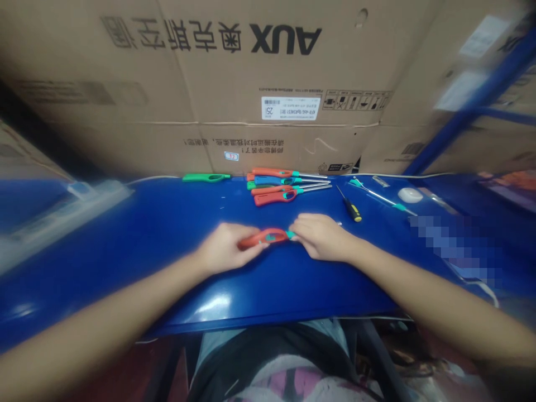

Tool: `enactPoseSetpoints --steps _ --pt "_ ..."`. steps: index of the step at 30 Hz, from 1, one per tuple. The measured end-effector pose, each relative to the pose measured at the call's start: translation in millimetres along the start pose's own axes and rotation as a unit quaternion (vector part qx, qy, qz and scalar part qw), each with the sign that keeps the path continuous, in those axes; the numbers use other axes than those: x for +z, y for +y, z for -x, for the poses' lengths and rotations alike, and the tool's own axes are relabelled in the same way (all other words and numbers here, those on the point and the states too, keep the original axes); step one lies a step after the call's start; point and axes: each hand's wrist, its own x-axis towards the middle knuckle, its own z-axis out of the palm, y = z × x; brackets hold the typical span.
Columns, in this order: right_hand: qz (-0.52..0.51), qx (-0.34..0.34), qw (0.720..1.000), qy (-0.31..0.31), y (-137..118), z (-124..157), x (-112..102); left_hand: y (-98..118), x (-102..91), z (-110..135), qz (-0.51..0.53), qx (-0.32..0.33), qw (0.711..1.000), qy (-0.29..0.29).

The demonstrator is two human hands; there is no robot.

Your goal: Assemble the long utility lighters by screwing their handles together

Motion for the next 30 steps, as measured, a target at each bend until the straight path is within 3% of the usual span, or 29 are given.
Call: enactPoseSetpoints --steps 4,8,15,21,26,28,30 --pt "0.007 0.008 1.0 0.013 2.3 -1.7 -1.2 0.3 0.6 -2.6 -0.021 0.004 1.0 0.01" --pt "-0.004 0.019 0.999 0.041 5.7 -1.6 1.6 -0.6 0.6 -7.3 0.026 -0.054 0.998 0.009" --pt "-0.008 0.05 0.998 0.023 -7.4 -1.4 12.9 -10.3 -3.9 -7.7 0.076 -0.11 0.99 -0.044" --pt "-0.105 0.188 0.977 -0.001 0.0 -7.7 7.0 -7.2 -15.6 -15.9 -0.003 -0.05 0.995 -0.086" --pt "-0.136 0.237 0.962 -0.019 19.9 -3.8 3.8 -5.3 -11.0 -28.0 -0.085 -0.023 0.984 -0.158" --pt "-0.124 0.252 0.96 0.019 22.8 -2.3 4.2 -11.1 -15.5 -42.5 -0.114 0.004 0.981 -0.158" --pt "-0.099 0.268 0.953 0.104 21.4 -2.3 4.0 -22.4 -25.9 -65.0 -0.121 0.037 0.983 -0.135"
